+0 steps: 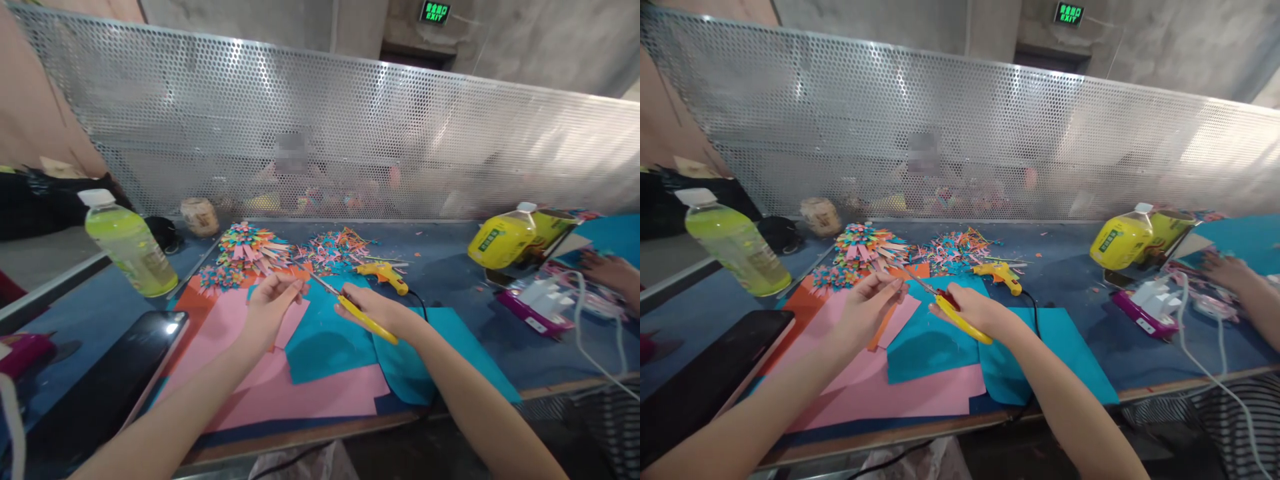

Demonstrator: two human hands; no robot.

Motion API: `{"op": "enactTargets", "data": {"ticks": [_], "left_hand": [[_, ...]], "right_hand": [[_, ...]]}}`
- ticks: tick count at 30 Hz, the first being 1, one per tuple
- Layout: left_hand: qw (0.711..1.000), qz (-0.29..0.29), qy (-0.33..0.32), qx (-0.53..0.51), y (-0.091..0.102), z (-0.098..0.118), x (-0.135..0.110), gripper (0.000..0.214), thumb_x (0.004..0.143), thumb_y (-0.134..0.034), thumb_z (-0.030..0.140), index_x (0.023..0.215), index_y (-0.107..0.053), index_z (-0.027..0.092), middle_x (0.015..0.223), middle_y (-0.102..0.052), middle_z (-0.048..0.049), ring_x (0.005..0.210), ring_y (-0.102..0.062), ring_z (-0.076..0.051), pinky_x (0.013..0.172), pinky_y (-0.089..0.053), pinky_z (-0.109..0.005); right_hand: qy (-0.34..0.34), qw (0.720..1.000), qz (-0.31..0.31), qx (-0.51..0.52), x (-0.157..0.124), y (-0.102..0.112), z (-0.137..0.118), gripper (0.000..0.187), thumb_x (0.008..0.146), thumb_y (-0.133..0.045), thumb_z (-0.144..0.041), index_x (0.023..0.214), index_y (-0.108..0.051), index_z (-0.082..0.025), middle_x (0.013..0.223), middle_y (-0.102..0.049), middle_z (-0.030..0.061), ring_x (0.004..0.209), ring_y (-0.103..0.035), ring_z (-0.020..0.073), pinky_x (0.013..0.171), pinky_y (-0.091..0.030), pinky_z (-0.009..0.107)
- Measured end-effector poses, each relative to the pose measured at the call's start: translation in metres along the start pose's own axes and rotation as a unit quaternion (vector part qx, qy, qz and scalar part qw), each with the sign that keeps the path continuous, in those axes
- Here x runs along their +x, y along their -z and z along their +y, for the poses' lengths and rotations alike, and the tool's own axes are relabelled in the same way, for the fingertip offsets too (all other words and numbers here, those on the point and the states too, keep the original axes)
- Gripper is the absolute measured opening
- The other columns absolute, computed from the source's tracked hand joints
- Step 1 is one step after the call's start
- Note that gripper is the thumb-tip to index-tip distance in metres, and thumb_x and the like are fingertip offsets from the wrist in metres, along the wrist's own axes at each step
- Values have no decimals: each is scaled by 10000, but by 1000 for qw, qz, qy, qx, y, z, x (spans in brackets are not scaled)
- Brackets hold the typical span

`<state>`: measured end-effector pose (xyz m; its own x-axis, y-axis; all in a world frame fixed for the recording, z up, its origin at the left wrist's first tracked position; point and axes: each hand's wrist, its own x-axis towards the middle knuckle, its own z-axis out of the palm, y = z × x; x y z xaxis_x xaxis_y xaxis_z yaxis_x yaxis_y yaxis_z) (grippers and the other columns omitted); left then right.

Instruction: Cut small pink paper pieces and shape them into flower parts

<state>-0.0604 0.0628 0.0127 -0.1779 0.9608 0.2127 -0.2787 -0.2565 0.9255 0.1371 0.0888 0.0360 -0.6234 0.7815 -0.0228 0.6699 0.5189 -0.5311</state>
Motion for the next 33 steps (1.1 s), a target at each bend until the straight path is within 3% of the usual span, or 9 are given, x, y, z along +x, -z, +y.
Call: {"op": "enactTargets", "data": {"ticks": [20,24,28,33], "left_hand": [[1000,5,9,-22,4,9,7,144,569,-711,237,637,-614,155,595,-615,8,534,-534,-79,541,-408,-208],[996,23,63,-55,2,9,7,206,576,-708,306,669,-602,155,613,-617,-2,564,-549,-91,497,-395,-199],[991,-14,116,-63,-1,2,4,225,593,-701,323,668,-580,148,632,-630,-25,576,-566,-107,478,-392,-201],[995,-17,78,-57,-2,-3,2,170,605,-697,276,655,-590,154,630,-624,-1,609,-573,-98,503,-397,-188]], "right_hand": [[-4,1000,-6,-19,0,8,1,418,780,-351,-603,708,-399,-193,636,-472,-30,554,-409,99,484,-304,235],[-9,1000,-3,-21,0,6,2,416,781,-352,-601,704,-392,-194,612,-457,-33,539,-401,96,479,-298,232],[-5,1000,-3,-20,1,3,3,423,778,-354,-606,711,-402,-191,628,-477,-22,539,-410,98,485,-304,234],[-5,1000,-10,-17,1,3,2,431,777,-351,-608,721,-415,-186,645,-494,-13,544,-422,100,491,-303,234]]}}
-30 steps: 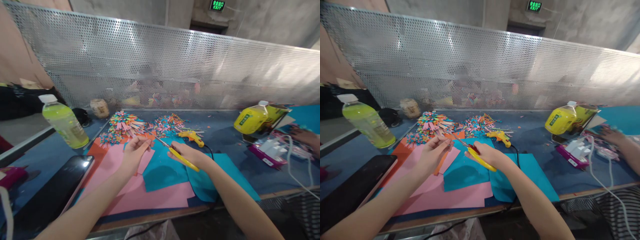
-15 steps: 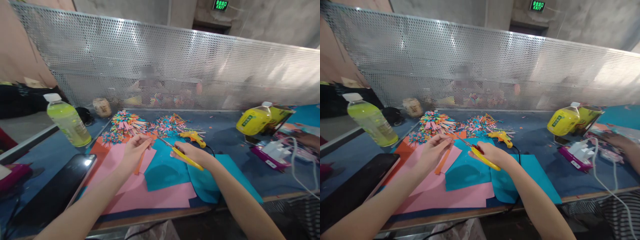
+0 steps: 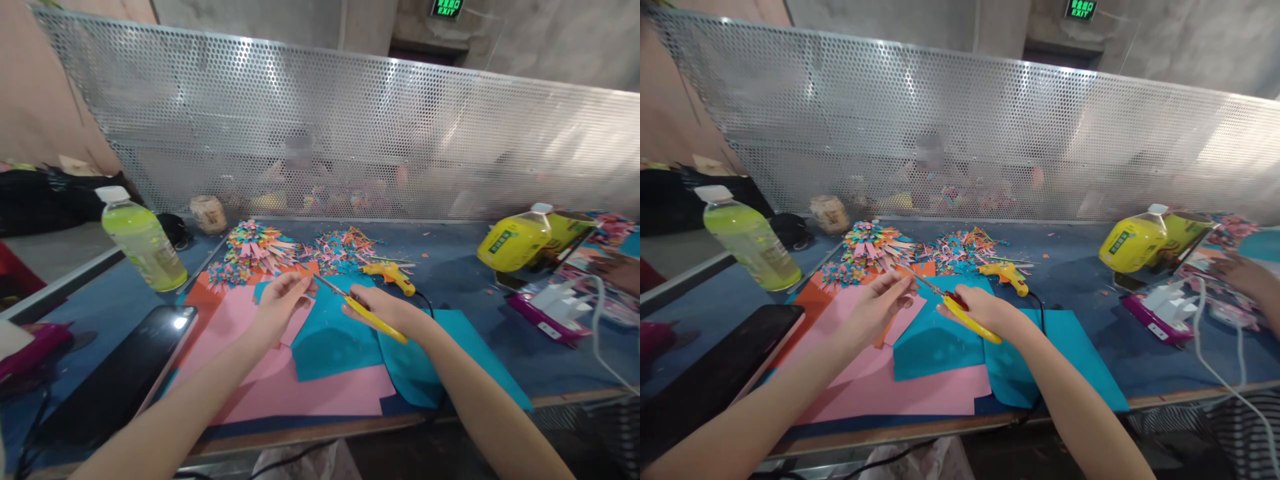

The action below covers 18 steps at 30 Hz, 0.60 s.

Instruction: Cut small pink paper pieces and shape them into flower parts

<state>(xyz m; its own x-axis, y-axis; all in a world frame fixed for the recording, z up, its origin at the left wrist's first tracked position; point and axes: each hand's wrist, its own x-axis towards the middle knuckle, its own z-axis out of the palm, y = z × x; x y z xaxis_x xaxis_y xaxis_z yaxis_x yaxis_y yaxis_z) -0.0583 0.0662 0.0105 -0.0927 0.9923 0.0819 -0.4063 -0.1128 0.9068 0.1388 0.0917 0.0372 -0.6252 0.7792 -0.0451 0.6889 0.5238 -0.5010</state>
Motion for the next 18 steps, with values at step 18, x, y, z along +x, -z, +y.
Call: {"op": "enactTargets", "data": {"ticks": [18], "left_hand": [[1000,18,-3,19,-3,6,-1,169,594,-705,270,621,-591,148,593,-612,4,589,-564,-95,502,-392,-186]], "right_hand": [[-9,1000,2,-14,-2,3,-2,445,775,-332,-622,717,-401,-187,638,-486,-14,533,-409,96,476,-297,225]]}}
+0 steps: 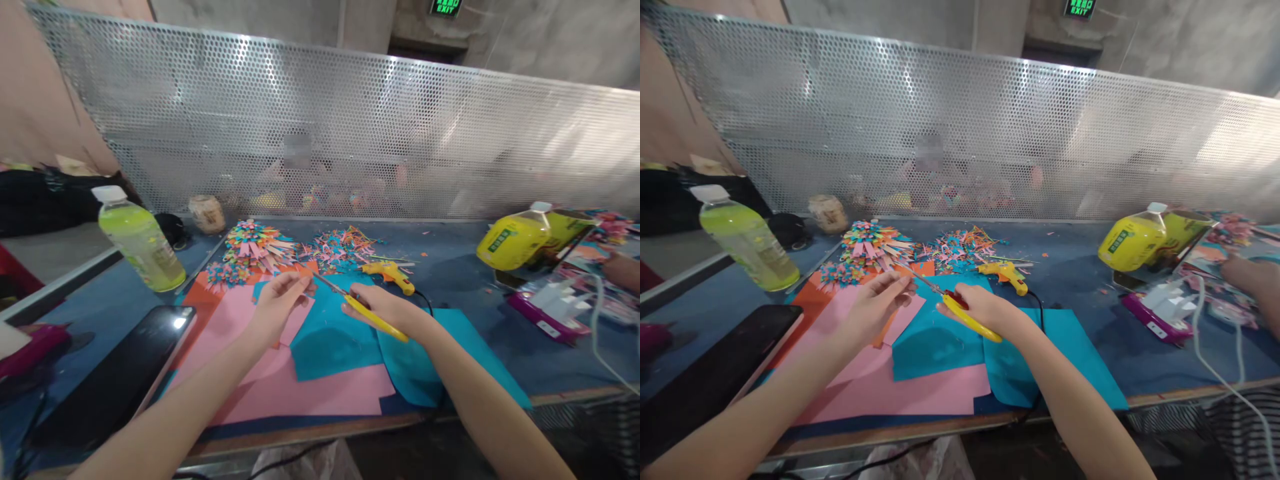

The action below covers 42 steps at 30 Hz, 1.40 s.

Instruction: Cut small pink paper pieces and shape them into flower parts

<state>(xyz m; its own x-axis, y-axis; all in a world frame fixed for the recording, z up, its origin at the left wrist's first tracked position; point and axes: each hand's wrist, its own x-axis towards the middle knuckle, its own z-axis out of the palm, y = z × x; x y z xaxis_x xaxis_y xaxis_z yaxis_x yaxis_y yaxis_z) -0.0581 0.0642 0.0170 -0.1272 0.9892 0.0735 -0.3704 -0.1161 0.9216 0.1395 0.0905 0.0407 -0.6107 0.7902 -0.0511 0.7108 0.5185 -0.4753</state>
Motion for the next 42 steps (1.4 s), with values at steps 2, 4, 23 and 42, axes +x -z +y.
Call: {"op": "enactTargets", "data": {"ticks": [2,4,23,42], "left_hand": [[1000,5,-3,-4,0,1,0,177,591,-706,277,632,-598,144,597,-610,1,592,-563,-97,502,-392,-190],[1000,12,-10,-8,0,2,1,179,589,-707,280,638,-602,143,597,-604,2,603,-565,-102,499,-392,-193],[1000,-13,-8,0,5,-5,2,164,620,-685,280,653,-595,146,615,-605,-3,577,-550,-89,509,-386,-192],[1000,18,3,-10,2,-1,3,225,599,-697,332,680,-605,143,625,-618,-20,584,-558,-100,517,-405,-200]], "right_hand": [[4,1000,2,-3,0,0,1,443,776,-335,-618,713,-402,-184,633,-484,-14,532,-408,95,476,-296,226],[5,1000,1,-4,1,-1,1,440,775,-339,-615,708,-398,-184,629,-482,-15,527,-405,94,473,-293,226],[6,1000,2,-2,0,0,1,455,775,-328,-623,704,-404,-180,634,-493,-11,535,-407,96,478,-289,228],[-2,1000,7,10,-1,0,-1,438,776,-363,-596,697,-439,-172,612,-478,-16,525,-389,89,463,-286,218]]}}
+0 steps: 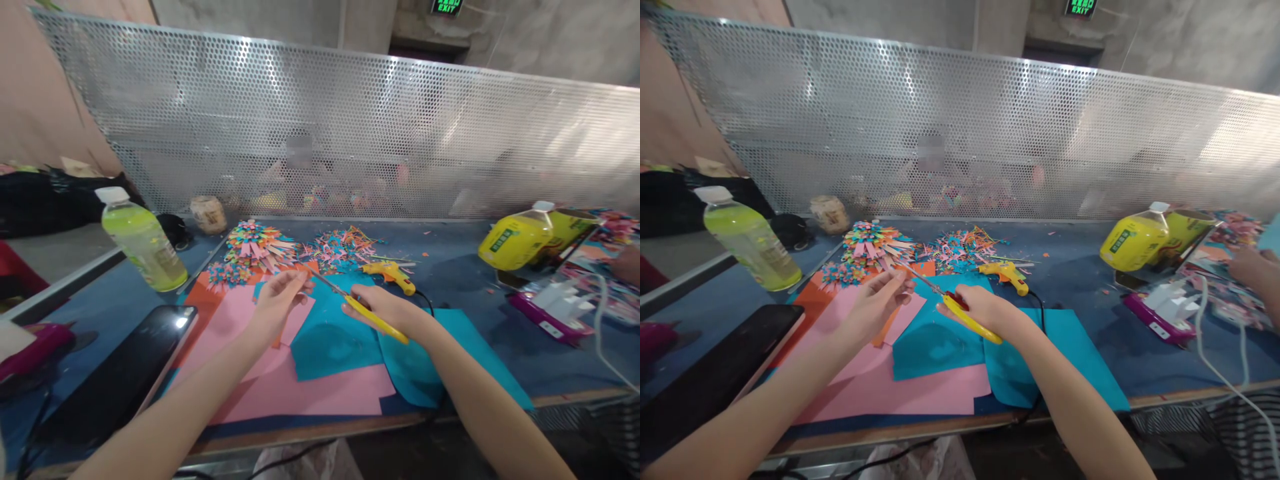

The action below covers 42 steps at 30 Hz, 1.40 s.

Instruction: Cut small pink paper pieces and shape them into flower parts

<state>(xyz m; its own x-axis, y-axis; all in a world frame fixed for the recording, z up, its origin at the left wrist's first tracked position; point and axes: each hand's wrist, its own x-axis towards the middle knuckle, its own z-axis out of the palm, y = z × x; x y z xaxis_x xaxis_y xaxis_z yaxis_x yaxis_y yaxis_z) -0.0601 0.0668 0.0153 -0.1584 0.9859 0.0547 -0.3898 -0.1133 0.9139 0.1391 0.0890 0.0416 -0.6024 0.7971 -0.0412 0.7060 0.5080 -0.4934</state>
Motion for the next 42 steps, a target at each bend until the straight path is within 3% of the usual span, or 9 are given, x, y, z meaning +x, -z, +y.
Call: {"op": "enactTargets", "data": {"ticks": [11,21,29,42], "left_hand": [[999,-35,-13,16,1,-6,1,165,616,-687,283,645,-586,155,605,-593,11,564,-537,-80,519,-395,-190],[999,-37,-32,18,1,-4,1,146,620,-684,274,638,-597,158,603,-583,2,589,-541,-93,500,-390,-188],[1000,9,-17,-1,2,0,3,201,591,-705,317,660,-606,155,613,-600,-7,590,-553,-104,509,-414,-200],[999,-24,-12,21,1,-6,0,204,596,-703,316,651,-596,150,600,-602,-11,556,-534,-95,503,-407,-194]], "right_hand": [[5,1000,-1,10,-1,-1,1,463,761,-368,-618,720,-461,-166,645,-529,2,548,-447,106,488,-305,228],[-5,1000,-2,5,0,0,2,456,762,-383,-601,713,-480,-158,621,-508,-4,526,-415,95,474,-291,219],[-1,1000,-2,-12,-1,1,-1,441,774,-376,-586,700,-460,-160,585,-457,-19,513,-397,89,452,-254,208],[8,1000,4,-18,-1,-1,3,372,783,-427,-533,742,-469,-165,625,-474,-12,526,-407,91,475,-266,213]]}}
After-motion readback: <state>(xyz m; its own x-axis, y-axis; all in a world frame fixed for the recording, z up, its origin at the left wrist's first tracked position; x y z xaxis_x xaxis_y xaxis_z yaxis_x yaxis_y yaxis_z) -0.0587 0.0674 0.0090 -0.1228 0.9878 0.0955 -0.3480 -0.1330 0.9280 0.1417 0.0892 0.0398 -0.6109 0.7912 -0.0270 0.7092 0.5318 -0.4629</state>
